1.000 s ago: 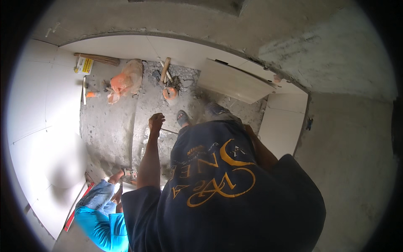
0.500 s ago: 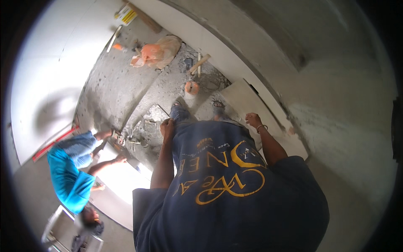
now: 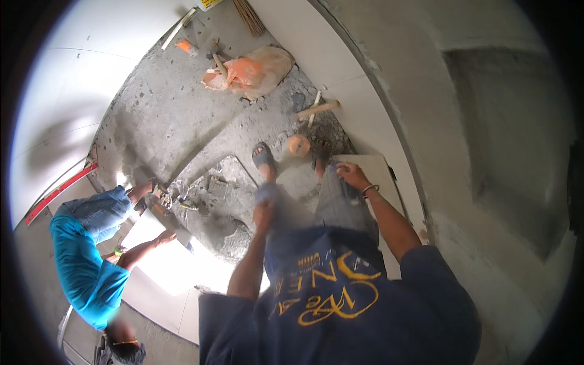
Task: The person uses a hammer and a chisel to chip away at a rectangular section of a concrete wall. They repeatedly strike the chisel to remove material and create a recessed area. Another person is visible in the background working on the floor.
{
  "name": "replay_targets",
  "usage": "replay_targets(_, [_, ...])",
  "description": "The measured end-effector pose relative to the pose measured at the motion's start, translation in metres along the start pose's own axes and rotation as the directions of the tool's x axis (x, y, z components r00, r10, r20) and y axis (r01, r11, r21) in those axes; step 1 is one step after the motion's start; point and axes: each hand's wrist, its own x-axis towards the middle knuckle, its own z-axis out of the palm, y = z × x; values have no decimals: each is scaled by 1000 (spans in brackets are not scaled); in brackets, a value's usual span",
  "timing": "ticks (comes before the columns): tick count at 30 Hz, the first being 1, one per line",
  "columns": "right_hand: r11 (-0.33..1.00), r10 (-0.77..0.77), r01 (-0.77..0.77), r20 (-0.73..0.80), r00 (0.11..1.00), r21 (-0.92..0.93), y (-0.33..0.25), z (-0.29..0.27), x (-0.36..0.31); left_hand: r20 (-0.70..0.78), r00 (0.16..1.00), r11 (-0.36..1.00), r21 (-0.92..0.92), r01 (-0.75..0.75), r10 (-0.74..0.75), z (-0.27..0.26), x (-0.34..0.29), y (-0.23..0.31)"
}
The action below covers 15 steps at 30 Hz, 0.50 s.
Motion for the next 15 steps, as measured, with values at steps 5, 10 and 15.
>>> replay_targets(5, [910, 231, -263, 135, 963, 320, -2, 30, 156, -294, 945, 980, 176, -96, 145, 57, -38, 1])
replay_targets(10, [891, 287, -276, 23, 958, 360, 54, 47, 339, -388, 913, 984, 168, -63, 125, 67, -39, 26])
replay_targets(15, [857, 360, -290, -94, 928, 426, 44, 69, 428, -361, 930, 985, 129, 118, -64, 71, -37, 49])
